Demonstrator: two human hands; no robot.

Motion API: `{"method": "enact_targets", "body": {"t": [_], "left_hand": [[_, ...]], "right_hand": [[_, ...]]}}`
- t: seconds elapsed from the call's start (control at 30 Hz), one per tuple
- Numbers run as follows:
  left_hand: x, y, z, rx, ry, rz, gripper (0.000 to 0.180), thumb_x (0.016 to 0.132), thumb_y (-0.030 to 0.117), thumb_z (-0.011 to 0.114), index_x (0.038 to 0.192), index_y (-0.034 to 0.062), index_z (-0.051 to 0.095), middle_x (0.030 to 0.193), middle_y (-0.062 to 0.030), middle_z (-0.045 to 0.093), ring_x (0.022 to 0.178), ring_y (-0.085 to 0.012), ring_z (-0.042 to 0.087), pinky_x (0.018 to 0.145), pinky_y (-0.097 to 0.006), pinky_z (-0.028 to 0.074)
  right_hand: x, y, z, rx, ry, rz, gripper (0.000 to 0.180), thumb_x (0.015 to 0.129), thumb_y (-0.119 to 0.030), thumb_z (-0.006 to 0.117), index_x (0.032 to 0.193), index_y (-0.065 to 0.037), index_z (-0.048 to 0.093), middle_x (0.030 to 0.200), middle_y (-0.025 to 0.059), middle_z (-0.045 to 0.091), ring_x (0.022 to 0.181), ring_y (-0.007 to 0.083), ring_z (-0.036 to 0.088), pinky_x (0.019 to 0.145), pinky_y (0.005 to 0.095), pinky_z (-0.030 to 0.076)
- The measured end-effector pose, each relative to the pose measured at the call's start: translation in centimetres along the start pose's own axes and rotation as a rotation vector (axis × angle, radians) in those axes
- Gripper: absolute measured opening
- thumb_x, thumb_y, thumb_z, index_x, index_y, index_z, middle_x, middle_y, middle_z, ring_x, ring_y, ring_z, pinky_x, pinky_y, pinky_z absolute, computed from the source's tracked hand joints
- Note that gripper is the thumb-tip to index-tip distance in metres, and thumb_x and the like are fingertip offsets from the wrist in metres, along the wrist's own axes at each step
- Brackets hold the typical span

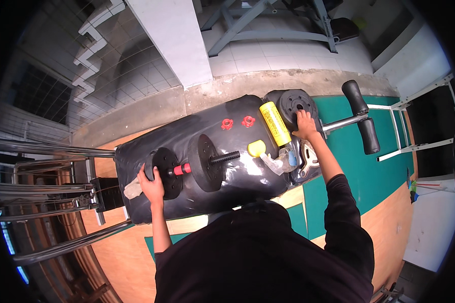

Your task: The person wipes a black padded bench with a cloth, then assembles a dumbbell by sliding weight plates onto a bar and securing them with red collars. The person lifts the dumbbell and places it on the floor, then picks up another dumbbell and returns it to the bench.

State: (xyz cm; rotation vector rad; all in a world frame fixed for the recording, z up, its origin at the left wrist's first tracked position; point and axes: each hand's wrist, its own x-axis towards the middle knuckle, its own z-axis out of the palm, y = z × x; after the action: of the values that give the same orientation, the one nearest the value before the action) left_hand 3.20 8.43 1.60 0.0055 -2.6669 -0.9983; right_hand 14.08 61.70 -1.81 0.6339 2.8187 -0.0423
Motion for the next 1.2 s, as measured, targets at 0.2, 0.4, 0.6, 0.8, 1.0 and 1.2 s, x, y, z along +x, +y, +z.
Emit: {"method": "enact_targets", "body": {"t": [0.2, 0.4, 0.6, 0.8, 1.0, 1.2], "left_hand": [[1.0, -1.7, -0.3, 0.026, -0.045, -0.010, 0.044, 0.086, 0.024, 0.063, 0.120, -0.0020, 0.051, 0.111, -0.0196, 0.055, 0.106, -0.0334, 0.053, 0.094, -0.038, 0.039], [0.8, -1.2, 0.0, 0.032, -0.061, 0.002, 0.044, 0.087, 0.024, 0.063, 0.120, -0.0018, 0.051, 0.114, -0.0202, 0.054, 0.108, -0.0328, 0.052, 0.095, -0.037, 0.038], [1.0, -1.3, 0.0, 0.020, -0.085, 0.007, 0.042, 0.086, 0.022, 0.063, 0.120, 0.0000, 0.051, 0.112, -0.0207, 0.055, 0.108, -0.0343, 0.052, 0.095, -0.037, 0.038], [0.7, -0.9, -0.1, 0.026, -0.053, 0.004, 0.043, 0.085, 0.022, 0.064, 0.120, 0.0012, 0.052, 0.112, -0.0199, 0.055, 0.107, -0.0339, 0.052, 0.094, -0.037, 0.040], [1.3, -2.2, -0.3, -0.079, -0.037, -0.090, 0.043, 0.083, 0.025, 0.067, 0.121, 0.0063, 0.056, 0.113, -0.0216, 0.059, 0.106, -0.0310, 0.057, 0.092, -0.035, 0.042], [1.3, -3.3, -0.5, -0.187, -0.039, -0.154, 0.045, 0.082, 0.025, 0.067, 0.122, 0.0067, 0.055, 0.104, -0.0215, 0.064, 0.098, -0.0251, 0.062, 0.087, -0.032, 0.046]], "right_hand": [[2.6, 1.2, 2.2, -0.175, -0.012, -0.059, 0.116, 0.050, -0.047, 0.083, 0.140, -0.005, 0.023, 0.130, 0.0155, 0.036, 0.121, 0.0299, 0.036, 0.097, 0.0413, 0.036], [4.0, 2.5, 2.9, -0.159, 0.030, -0.168, 0.113, 0.053, -0.047, 0.081, 0.139, -0.001, 0.023, 0.120, 0.0156, 0.045, 0.116, 0.0288, 0.042, 0.104, 0.0442, 0.029], [3.8, 3.7, -0.3, -0.033, 0.033, -0.249, 0.087, 0.056, -0.038, 0.076, 0.121, 0.003, 0.034, 0.115, 0.0220, 0.050, 0.116, 0.0334, 0.045, 0.108, 0.0474, 0.023], [2.7, 3.5, -6.0, 0.517, 0.141, 0.009, 0.065, 0.064, -0.030, 0.070, 0.106, 0.003, 0.033, 0.093, 0.0242, 0.056, 0.087, 0.0359, 0.058, 0.083, 0.0402, 0.043], [-1.1, 2.0, -10.3, 1.553, 0.138, 0.153, 0.028, 0.076, -0.027, 0.056, 0.090, -0.003, 0.057, 0.087, 0.0077, 0.060, 0.079, 0.0149, 0.057, 0.074, 0.0291, 0.046], [-6.4, -5.7, -14.3, 1.721, -0.103, 0.131, 0.034, 0.074, -0.019, 0.058, 0.102, 0.000, 0.054, 0.091, 0.0083, 0.059, 0.084, 0.0171, 0.056, 0.079, 0.0305, 0.045]]}}
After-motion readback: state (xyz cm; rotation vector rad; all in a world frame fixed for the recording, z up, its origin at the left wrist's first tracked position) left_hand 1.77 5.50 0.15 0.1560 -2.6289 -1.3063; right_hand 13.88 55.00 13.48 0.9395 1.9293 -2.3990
